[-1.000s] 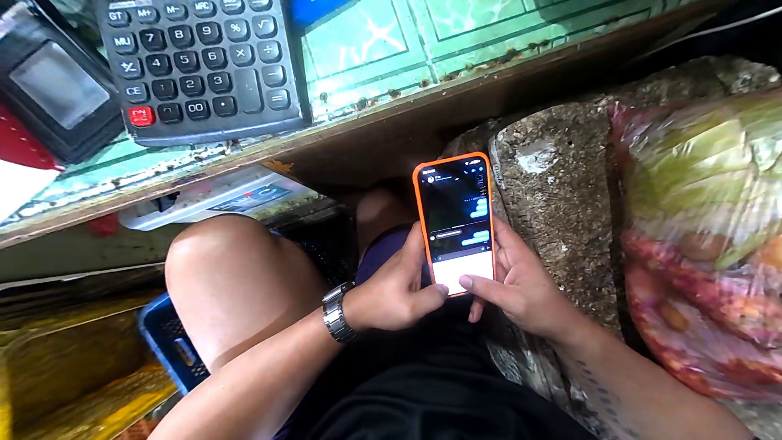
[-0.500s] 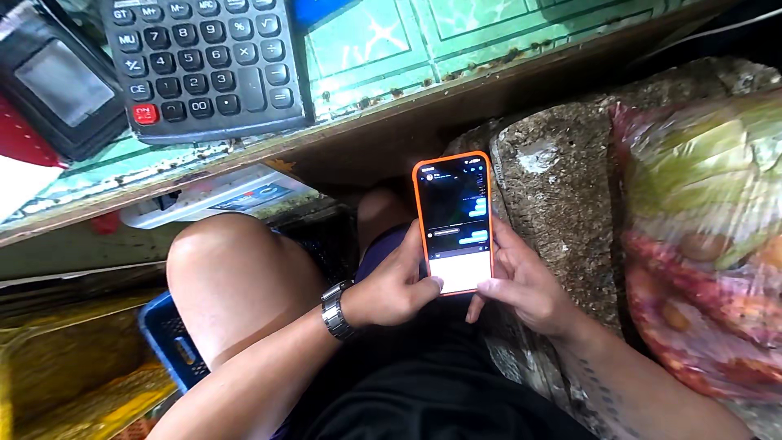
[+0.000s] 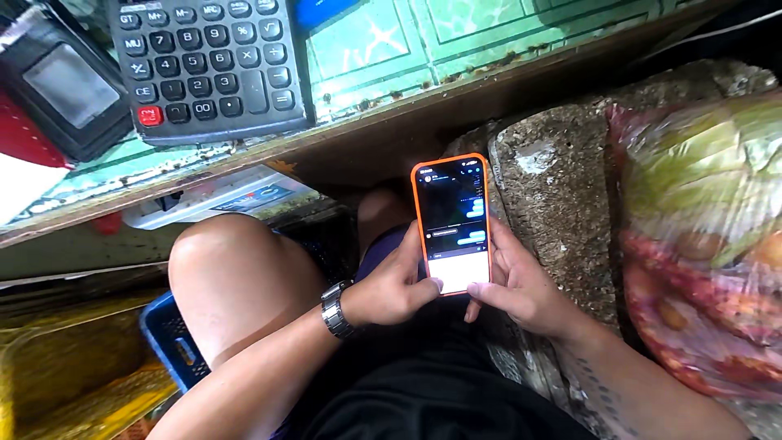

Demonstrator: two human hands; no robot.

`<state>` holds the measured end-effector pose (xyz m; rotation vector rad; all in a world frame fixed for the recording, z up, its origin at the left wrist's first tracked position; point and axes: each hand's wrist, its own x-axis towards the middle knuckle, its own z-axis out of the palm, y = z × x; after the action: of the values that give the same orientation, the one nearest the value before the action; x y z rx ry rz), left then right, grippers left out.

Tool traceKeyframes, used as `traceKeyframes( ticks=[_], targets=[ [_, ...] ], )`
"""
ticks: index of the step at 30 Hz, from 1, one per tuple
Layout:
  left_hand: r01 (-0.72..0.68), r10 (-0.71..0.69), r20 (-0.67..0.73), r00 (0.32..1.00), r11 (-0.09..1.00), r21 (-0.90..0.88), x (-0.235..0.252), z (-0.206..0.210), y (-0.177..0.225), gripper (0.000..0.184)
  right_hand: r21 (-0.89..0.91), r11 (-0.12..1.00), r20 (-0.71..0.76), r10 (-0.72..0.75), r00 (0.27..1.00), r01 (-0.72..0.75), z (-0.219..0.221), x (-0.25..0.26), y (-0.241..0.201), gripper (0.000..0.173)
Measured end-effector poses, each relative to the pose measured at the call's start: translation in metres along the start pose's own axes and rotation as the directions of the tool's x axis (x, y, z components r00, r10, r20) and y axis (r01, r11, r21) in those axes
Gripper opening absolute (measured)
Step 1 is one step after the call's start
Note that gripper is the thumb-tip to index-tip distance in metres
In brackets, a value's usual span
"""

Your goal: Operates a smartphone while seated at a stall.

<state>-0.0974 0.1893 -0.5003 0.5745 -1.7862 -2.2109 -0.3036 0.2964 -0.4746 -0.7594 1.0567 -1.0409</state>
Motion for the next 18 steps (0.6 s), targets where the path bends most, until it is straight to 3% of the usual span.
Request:
traceKeyframes(
  ticks=[8, 14, 18],
  targets=[
    [-0.017, 0.017, 0.009, 1.0, 1.0, 0.008, 0.0, 0.001, 0.0, 0.07, 0.077, 0.996, 0.024, -0.038, 0.999, 0.036, -0.006, 0.001, 0.003, 0.068],
    [0.01, -0.011, -0.041, 0.999, 0.999, -0.033, 0.002, 0.006, 0.001, 0.073, 0.012, 1.0, -0.024, -0.002, 1.0, 0.002, 0.001, 0.0, 0.0, 0.081],
    [0.037, -0.041, -0.171, 0.984, 0.999, -0.024, 0.008, 0.015, 0.001, 0.073, 0.027, 1.0, 0.005, -0.014, 1.0, 0.014, 0.001, 0.001, 0.001, 0.086]
  ],
)
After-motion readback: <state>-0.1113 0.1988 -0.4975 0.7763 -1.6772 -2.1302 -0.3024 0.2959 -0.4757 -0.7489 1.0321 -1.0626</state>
